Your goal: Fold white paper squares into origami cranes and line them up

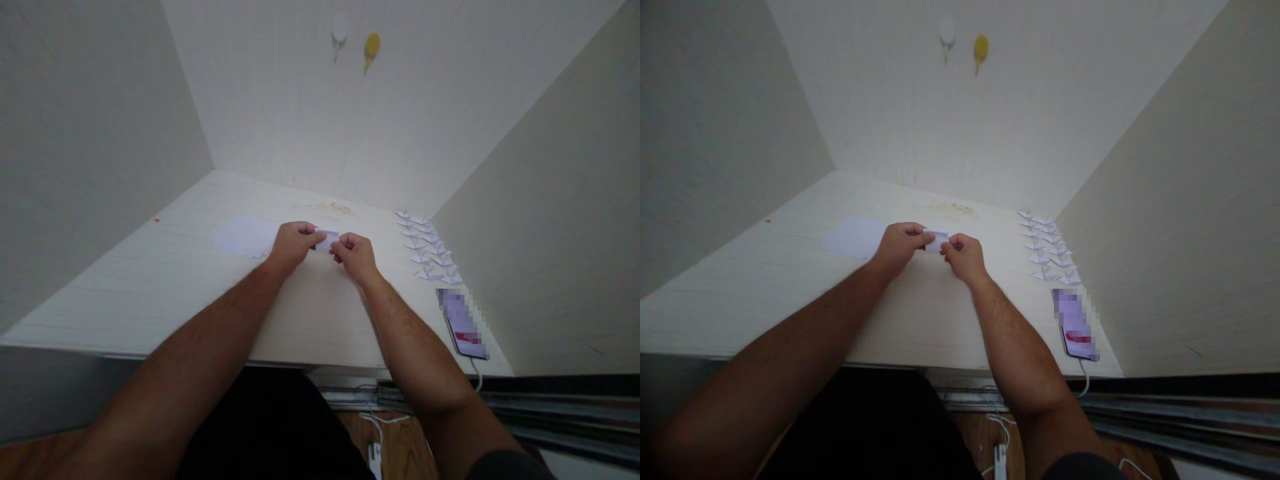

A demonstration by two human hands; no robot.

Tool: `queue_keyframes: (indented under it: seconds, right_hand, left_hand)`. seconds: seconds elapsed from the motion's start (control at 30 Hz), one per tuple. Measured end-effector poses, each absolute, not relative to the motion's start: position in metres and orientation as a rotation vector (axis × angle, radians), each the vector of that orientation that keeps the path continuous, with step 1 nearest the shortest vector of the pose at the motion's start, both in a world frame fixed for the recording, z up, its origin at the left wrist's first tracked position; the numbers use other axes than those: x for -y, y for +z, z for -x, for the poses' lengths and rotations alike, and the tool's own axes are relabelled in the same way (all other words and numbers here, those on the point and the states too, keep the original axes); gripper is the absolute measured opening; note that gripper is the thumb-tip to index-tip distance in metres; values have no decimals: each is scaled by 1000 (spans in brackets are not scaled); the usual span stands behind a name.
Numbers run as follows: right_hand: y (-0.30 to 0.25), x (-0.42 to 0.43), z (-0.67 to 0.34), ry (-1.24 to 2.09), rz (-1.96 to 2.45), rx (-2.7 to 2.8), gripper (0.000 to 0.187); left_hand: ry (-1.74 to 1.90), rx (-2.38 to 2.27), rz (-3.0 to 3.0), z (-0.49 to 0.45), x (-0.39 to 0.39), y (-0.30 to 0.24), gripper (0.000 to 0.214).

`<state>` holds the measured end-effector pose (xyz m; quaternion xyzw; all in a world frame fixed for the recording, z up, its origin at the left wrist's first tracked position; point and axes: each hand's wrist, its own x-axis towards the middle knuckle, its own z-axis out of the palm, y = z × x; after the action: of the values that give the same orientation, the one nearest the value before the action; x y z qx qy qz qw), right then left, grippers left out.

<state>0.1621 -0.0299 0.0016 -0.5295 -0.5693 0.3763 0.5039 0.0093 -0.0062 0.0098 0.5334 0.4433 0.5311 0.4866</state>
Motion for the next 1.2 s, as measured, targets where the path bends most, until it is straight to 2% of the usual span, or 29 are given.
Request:
queue_keyframes:
  seconds: [0.47, 0.73, 1.03, 1.2]
  right_hand:
    - [1, 32, -158, 930, 1276, 1346, 19]
    - [5, 34, -157, 1001, 1218, 1340, 22]
    - [2, 33, -160, 930, 1232, 1388, 21]
    - [6, 35, -158, 893, 1252, 1457, 20]
  left_hand:
    - [1361, -987, -1185, -11, 0, 0, 24]
    - [1393, -829, -1010, -13, 2, 3, 20]
    - [1318, -913, -1230, -10, 1, -3, 26]
    - [1364, -936, -1200, -13, 1, -4, 22]
